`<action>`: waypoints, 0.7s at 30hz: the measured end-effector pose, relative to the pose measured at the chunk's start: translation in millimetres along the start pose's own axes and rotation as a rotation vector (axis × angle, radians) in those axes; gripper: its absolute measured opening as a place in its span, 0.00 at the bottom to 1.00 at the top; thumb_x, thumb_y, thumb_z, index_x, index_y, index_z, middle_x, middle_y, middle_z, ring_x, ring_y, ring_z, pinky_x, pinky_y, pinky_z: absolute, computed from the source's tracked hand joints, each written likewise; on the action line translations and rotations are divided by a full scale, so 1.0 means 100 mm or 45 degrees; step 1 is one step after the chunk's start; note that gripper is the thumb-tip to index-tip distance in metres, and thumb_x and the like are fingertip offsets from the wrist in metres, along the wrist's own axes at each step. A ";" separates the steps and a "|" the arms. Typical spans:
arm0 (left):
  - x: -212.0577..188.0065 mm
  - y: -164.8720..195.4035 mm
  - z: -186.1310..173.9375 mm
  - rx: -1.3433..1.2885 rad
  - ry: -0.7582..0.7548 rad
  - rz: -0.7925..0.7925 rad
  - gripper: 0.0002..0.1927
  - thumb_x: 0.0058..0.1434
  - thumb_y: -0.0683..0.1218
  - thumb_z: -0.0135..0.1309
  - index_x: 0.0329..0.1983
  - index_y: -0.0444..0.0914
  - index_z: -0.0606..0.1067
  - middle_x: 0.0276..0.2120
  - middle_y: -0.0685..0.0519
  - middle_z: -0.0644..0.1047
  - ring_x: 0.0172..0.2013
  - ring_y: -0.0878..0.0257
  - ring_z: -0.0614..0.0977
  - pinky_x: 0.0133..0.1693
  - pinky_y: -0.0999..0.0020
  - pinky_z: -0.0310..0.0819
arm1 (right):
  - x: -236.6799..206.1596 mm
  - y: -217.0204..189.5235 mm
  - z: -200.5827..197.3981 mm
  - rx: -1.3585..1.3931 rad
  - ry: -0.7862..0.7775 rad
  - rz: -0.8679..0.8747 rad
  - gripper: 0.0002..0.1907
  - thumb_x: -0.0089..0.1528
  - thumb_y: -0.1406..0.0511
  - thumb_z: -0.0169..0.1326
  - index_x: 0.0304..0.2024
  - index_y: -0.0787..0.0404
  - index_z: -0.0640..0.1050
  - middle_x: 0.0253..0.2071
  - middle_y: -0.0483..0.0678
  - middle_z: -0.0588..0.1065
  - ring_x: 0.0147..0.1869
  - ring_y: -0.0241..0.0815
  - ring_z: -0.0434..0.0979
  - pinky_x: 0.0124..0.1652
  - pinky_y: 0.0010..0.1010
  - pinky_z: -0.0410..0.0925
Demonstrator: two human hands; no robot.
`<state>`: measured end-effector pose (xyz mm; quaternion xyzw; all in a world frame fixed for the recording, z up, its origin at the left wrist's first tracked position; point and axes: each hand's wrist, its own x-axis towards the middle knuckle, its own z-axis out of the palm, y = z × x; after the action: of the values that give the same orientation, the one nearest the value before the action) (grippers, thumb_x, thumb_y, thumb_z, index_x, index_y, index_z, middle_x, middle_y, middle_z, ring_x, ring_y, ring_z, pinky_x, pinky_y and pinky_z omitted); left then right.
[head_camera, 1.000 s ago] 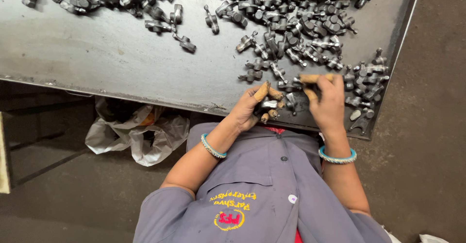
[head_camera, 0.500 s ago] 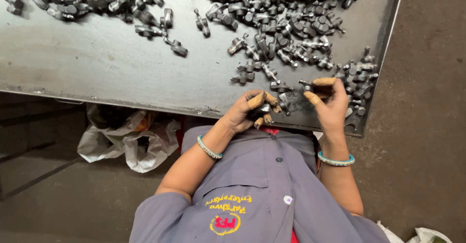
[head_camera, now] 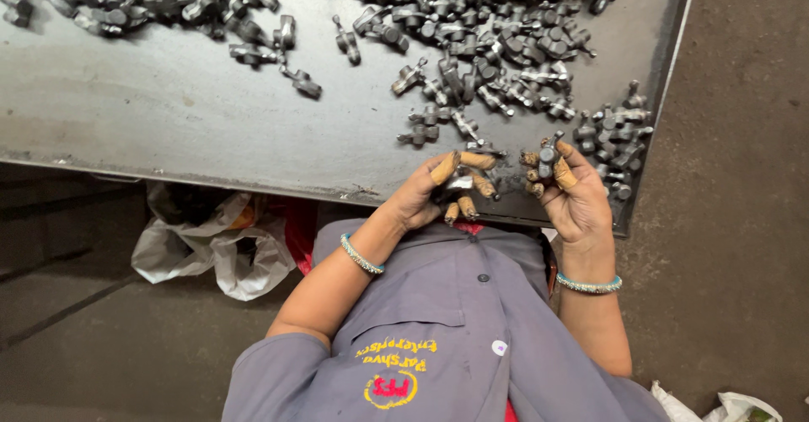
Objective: The person sorts small dark metal fittings on a large metal table, picking items one at a time by hand, inspecting them briefly, and placing them into separate piles and into a white plastic bag at the edge of the table. They occasionally sweep groups of parts together and continue picking through the pile.
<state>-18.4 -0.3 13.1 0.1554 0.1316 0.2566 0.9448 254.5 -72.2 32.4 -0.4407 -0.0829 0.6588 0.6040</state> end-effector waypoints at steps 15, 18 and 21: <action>-0.07 -0.10 -0.14 -0.145 -0.034 0.168 0.33 0.72 0.61 0.54 0.66 0.30 0.68 0.49 0.40 0.79 0.33 0.52 0.85 0.25 0.71 0.79 | 0.03 0.19 1.21 -2.316 -0.054 -1.007 0.25 0.49 0.71 0.69 0.48 0.67 0.77 0.43 0.54 0.75 0.50 0.57 0.73 0.48 0.46 0.66; -0.06 -0.12 -0.17 -0.199 0.048 0.164 0.34 0.71 0.60 0.53 0.67 0.29 0.68 0.48 0.39 0.79 0.36 0.54 0.84 0.32 0.65 0.82 | 0.06 0.24 1.11 -2.253 0.023 -0.960 0.19 0.53 0.71 0.70 0.44 0.62 0.77 0.41 0.52 0.76 0.47 0.53 0.75 0.48 0.43 0.69; -0.06 -0.11 -0.16 -0.180 -0.021 0.192 0.33 0.74 0.60 0.53 0.67 0.29 0.68 0.44 0.40 0.79 0.32 0.52 0.85 0.24 0.70 0.77 | 0.09 0.22 0.87 -1.774 0.103 -0.625 0.17 0.57 0.71 0.68 0.45 0.63 0.76 0.43 0.48 0.77 0.44 0.42 0.80 0.45 0.31 0.73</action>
<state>-24.1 -8.4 -4.8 0.1001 0.0935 0.3343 0.9325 180.8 -33.5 65.9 -0.7148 -0.5557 0.2827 0.3167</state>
